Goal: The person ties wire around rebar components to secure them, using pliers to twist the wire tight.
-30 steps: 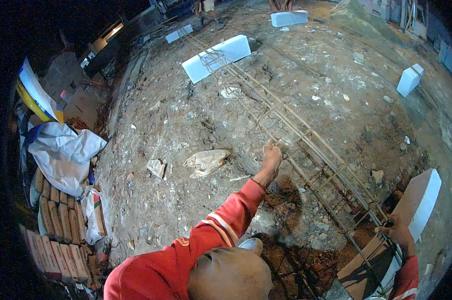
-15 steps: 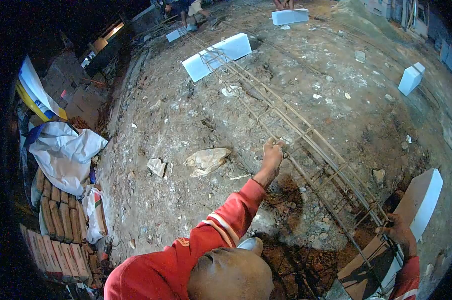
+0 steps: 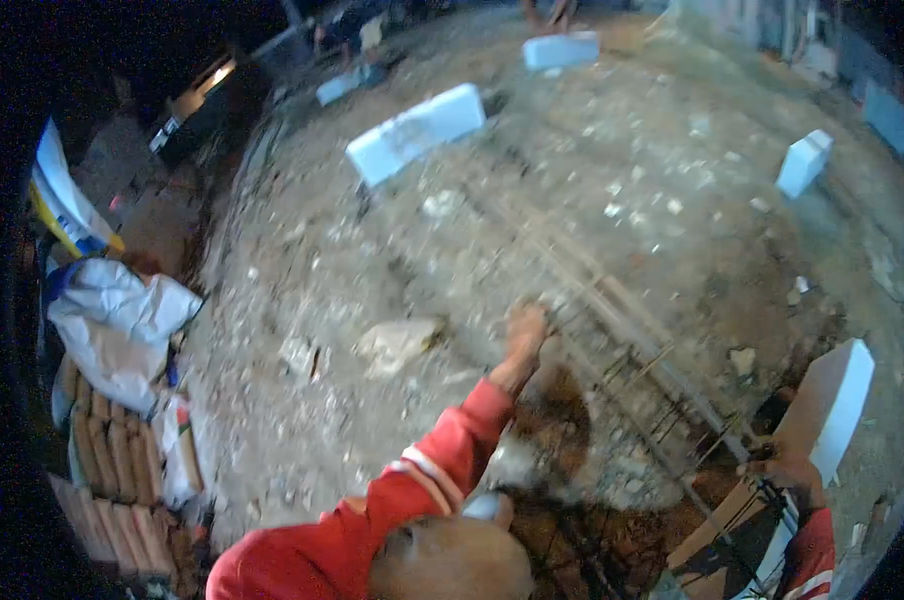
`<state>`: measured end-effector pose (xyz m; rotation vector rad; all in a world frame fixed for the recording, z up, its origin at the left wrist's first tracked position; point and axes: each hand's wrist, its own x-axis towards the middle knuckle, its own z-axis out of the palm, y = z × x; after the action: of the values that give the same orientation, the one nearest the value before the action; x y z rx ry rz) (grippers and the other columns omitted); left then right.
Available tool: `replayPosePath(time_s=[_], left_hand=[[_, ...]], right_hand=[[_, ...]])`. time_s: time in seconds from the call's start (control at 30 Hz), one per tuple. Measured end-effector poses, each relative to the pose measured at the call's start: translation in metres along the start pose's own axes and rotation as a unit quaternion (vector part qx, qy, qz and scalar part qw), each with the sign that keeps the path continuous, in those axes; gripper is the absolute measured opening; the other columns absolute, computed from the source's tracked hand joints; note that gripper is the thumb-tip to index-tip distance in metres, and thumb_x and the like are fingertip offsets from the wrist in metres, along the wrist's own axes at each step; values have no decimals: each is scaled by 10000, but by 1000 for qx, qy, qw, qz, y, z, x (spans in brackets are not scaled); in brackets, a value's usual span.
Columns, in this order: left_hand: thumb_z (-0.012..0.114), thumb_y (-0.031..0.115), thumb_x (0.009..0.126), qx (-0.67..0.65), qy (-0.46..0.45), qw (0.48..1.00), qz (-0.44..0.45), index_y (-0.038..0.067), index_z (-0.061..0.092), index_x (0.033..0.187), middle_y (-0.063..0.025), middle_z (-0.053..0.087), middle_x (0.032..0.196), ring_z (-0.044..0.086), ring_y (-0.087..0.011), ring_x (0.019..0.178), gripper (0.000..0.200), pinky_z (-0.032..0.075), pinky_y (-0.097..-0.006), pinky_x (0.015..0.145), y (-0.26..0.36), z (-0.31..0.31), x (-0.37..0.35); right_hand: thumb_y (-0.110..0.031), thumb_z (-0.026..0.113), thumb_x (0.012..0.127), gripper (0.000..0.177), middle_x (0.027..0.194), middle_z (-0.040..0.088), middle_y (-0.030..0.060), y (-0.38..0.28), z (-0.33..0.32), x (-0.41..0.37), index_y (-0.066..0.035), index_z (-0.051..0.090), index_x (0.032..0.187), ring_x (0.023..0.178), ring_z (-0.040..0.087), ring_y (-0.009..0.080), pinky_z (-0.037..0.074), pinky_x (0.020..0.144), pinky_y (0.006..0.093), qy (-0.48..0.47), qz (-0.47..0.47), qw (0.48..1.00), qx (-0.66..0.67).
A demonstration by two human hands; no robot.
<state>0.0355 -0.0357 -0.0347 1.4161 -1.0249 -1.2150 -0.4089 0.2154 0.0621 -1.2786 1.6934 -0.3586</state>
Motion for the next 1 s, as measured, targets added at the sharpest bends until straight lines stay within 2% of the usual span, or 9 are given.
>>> replayPosePath(time_s=[0.2, 0.23, 0.27, 0.43, 0.57, 0.67, 0.8, 0.87, 1.0], left_hand=[[581, 300, 877, 24, -24, 999, -5, -48, 464, 1303, -259, 594, 1235, 578, -381, 1138, 562, 454, -432, 926, -18, 1, 24], [578, 246, 873, 10, 25, 999, 21, -45, 546, 1196, -159, 603, 1026, 563, -279, 943, 435, 464, -396, 797, -19, 7, 25], [574, 191, 869, -2, 75, 996, 43, -42, 627, 1089, -59, 612, 817, 549, -176, 749, 325, 474, -359, 668, -21, 11, 24], [598, 250, 875, 2, 125, 992, 16, -49, 620, 1119, -114, 652, 912, 588, -224, 837, 386, 478, -387, 756, -6, 22, 9], [611, 268, 882, 13, 127, 992, 18, -49, 614, 1118, -151, 668, 980, 609, -257, 893, 395, 472, -403, 810, -17, 20, 17], [603, 240, 890, 36, 97, 995, 8, -54, 612, 1089, -150, 664, 968, 608, -246, 879, 355, 471, -397, 774, 3, 15, 13], [605, 253, 893, 9, 97, 995, 23, -36, 616, 1007, -108, 638, 874, 590, -198, 810, 311, 460, -376, 685, -11, 14, 18], [592, 373, 892, 20, 13, 999, -44, -82, 466, 1297, -337, 565, 1232, 533, -456, 1192, 622, 384, -467, 1013, -33, 11, 40], [617, 432, 896, -24, 14, 998, -58, -125, 416, 1353, -337, 496, 1342, 481, -416, 1281, 748, 384, -412, 1050, 23, 6, 2]], right_hand=[[-297, 850, 744, 423, 775, 681, 24, -23, -11, 13, 0, 685, 997, 674, 586, 116, 490, 661, 314, -59, 5, 989, -133], [-308, 849, 747, 453, 784, 675, 29, -19, -12, 13, 7, 666, 1017, 660, 563, 109, 475, 633, 325, -74, -13, 980, -182], [-308, 849, 747, 453, 784, 675, 29, -10, -13, 13, 7, 666, 1017, 660, 563, 109, 475, 633, 325, -89, -7, 979, -183], [-359, 860, 730, 519, 872, 642, 80, 26, -21, 26, 8, 651, 1032, 815, 607, 205, 476, 700, 371, -40, 35, 979, -197], [-389, 868, 713, 548, 907, 650, 87, 104, -8, 25, 7, 641, 1016, 792, 608, 194, 487, 725, 365, 47, -63, 996, 40], [-417, 890, 659, 659, 988, 637, 107, -35, -11, 12, 25, 623, 1069, 910, 603, 219, 485, 771, 388, -105, 49, 973, -202], [-493, 856, 684, 728, 933, 654, 128, 40, -9, 16, 38, 607, 1116, 860, 632, 254, 498, 757, 396, 68, 18, 986, -150], [-463, 838, 722, 740, 954, 644, 135, 54, -14, 19, 39, 549, 1183, 805, 648, 284, 522, 715, 425, 58, -59, 966, -245], [-393, 729, 853, 558, 911, 634, 147, -22, -5, -20, -3, 512, 1187, 711, 653, 250, 526, 623, 375, 85, -55, 984, -145]])
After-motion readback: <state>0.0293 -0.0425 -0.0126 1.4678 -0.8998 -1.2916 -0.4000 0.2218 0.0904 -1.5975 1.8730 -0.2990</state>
